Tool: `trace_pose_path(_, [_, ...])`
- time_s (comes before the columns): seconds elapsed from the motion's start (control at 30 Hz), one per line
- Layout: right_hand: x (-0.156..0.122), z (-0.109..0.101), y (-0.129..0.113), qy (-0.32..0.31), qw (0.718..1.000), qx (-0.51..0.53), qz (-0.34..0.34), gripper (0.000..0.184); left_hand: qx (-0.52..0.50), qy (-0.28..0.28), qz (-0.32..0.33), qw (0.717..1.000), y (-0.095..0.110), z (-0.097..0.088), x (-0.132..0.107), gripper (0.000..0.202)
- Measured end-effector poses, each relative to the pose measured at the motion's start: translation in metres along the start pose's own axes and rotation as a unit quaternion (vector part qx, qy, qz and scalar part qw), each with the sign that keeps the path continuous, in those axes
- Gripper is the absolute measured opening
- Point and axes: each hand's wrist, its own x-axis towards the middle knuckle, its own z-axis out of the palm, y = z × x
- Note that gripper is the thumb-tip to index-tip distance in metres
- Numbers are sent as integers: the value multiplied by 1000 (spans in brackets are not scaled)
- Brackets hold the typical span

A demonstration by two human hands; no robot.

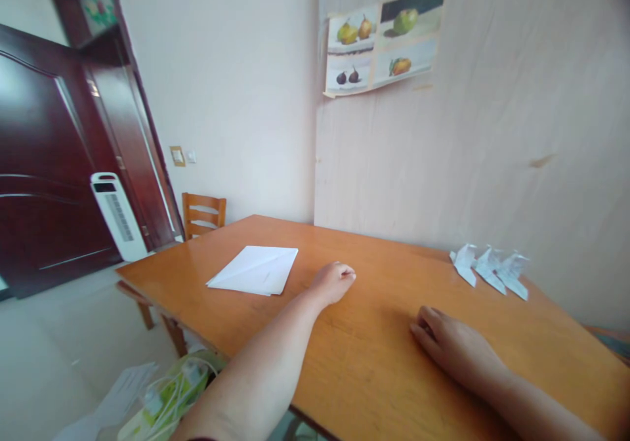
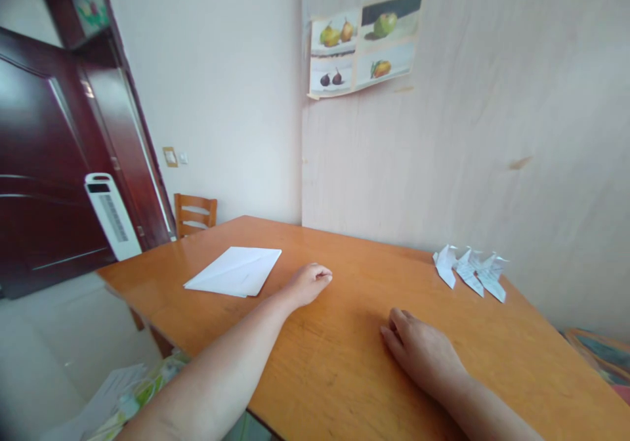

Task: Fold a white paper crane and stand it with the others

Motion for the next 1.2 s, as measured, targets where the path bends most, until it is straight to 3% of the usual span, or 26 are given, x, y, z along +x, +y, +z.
trace_pose_path(0.73, [2,9,11,8,999,43,-11,28,21,11,0,1000,-4,1,1,27])
trace_pose_path(1.0, [6,5,-1,15,1000,10,13,27,-9,87,-31,996,-5,2,-5,23])
trace_pose_path(1.2, [6,6,-1,20,1000,8,20,28,-47,144,-36,988,10,-2,-6,28])
